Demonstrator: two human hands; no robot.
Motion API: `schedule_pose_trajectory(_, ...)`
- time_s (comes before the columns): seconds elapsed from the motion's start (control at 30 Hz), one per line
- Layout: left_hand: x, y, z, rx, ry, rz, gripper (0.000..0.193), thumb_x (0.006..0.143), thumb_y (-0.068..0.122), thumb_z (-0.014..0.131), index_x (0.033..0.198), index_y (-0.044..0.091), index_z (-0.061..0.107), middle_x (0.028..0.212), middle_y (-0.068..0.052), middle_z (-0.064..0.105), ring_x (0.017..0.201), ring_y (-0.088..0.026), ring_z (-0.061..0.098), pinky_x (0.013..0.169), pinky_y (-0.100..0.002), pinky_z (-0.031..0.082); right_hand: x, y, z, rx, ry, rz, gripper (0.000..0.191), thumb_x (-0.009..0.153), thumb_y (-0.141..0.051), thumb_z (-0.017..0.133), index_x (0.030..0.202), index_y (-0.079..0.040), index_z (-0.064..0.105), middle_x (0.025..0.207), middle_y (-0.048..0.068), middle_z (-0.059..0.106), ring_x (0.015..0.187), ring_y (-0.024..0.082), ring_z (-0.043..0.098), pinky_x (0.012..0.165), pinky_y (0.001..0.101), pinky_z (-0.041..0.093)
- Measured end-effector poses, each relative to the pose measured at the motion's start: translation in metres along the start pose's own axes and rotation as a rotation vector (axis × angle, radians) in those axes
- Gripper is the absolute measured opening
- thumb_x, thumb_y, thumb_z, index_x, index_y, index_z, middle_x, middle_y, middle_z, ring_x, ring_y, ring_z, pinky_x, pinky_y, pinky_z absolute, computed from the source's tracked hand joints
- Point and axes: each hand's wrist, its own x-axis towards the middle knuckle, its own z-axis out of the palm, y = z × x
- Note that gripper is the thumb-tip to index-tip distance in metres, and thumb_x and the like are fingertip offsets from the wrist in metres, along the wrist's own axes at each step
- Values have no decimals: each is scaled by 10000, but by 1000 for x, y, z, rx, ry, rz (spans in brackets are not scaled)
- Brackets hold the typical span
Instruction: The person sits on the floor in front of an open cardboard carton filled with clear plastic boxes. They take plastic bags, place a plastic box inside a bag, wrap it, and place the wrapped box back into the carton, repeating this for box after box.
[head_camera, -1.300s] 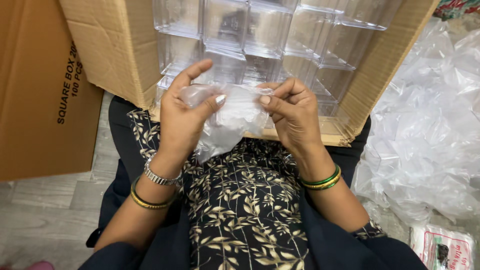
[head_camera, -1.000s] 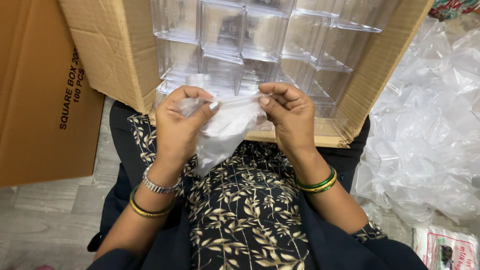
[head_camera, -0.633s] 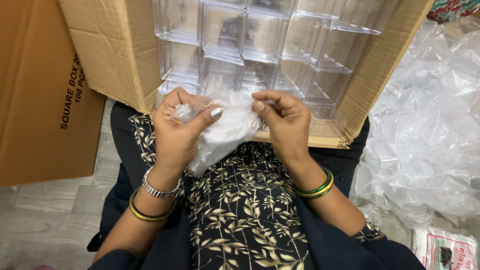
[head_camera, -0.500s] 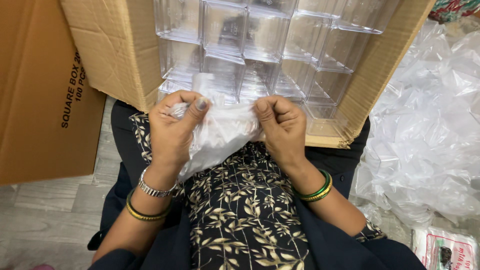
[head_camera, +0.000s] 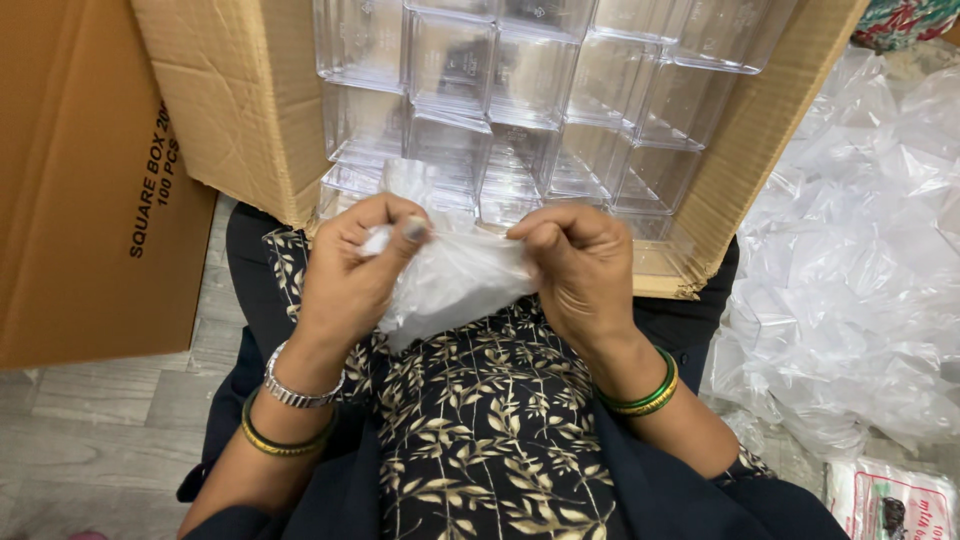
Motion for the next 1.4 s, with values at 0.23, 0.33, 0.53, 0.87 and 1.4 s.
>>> schedule_pose_trajectory(0.23, -3, 5, -37, -256, -314, -229, 294, 1070, 239, 576, 884, 16, 616, 843, -59, 628, 792, -127, 545, 715, -264, 443, 7, -34, 19, 30, -592, 275, 270, 1034, -170, 696, 814, -29, 629, 993, 102, 651, 950, 151, 580, 898, 299, 477)
schedule_pose_trajectory(0.33, -9, 11, -55, -206, -403, -248, 249, 1024, 194, 635, 880, -9, 625, 837, -58, 584, 774, -130, 511, 681, -270, 422, -2, -52, 18, 465, -619, 206, 220, 1029, -218, 712, 909, -41, 663, 1103, 90, 653, 1245, 221, 606, 1119, 388, 499)
schedule_pose_trajectory(0.53, 16, 11, -62, -237, -20, -124, 165, 923, 143, 706, 886, 39, 585, 812, -31, 569, 730, -114, 513, 627, -275, 393, 48, 4, 1, 229, -113, 136, 180, 885, 10, 769, 990, -16, 625, 890, 59, 631, 800, 135, 606, 753, 279, 508)
schedule_pose_trajectory(0.87, 125, -108, -34, 650, 479, 171, 122, 918, 118, 690, 976, 11, 702, 669, -74, 581, 574, -140, 523, 572, -368, 447, 110, 114, -21, -758, 309, 123, 323, 834, 74, 540, 1132, 35, 658, 736, 62, 714, 638, 131, 708, 577, 275, 567)
schedule_pose_trajectory(1.4, 62, -42, 20, -245, 253, -15, 106, 943, 131, 696, 979, 32, 708, 771, 40, 629, 636, -31, 522, 564, -206, 411, 53, 27, -26, 205, 92, 228, 321, 1025, -167, 461, 1264, -35, 629, 1122, 62, 730, 999, 152, 698, 869, 328, 587)
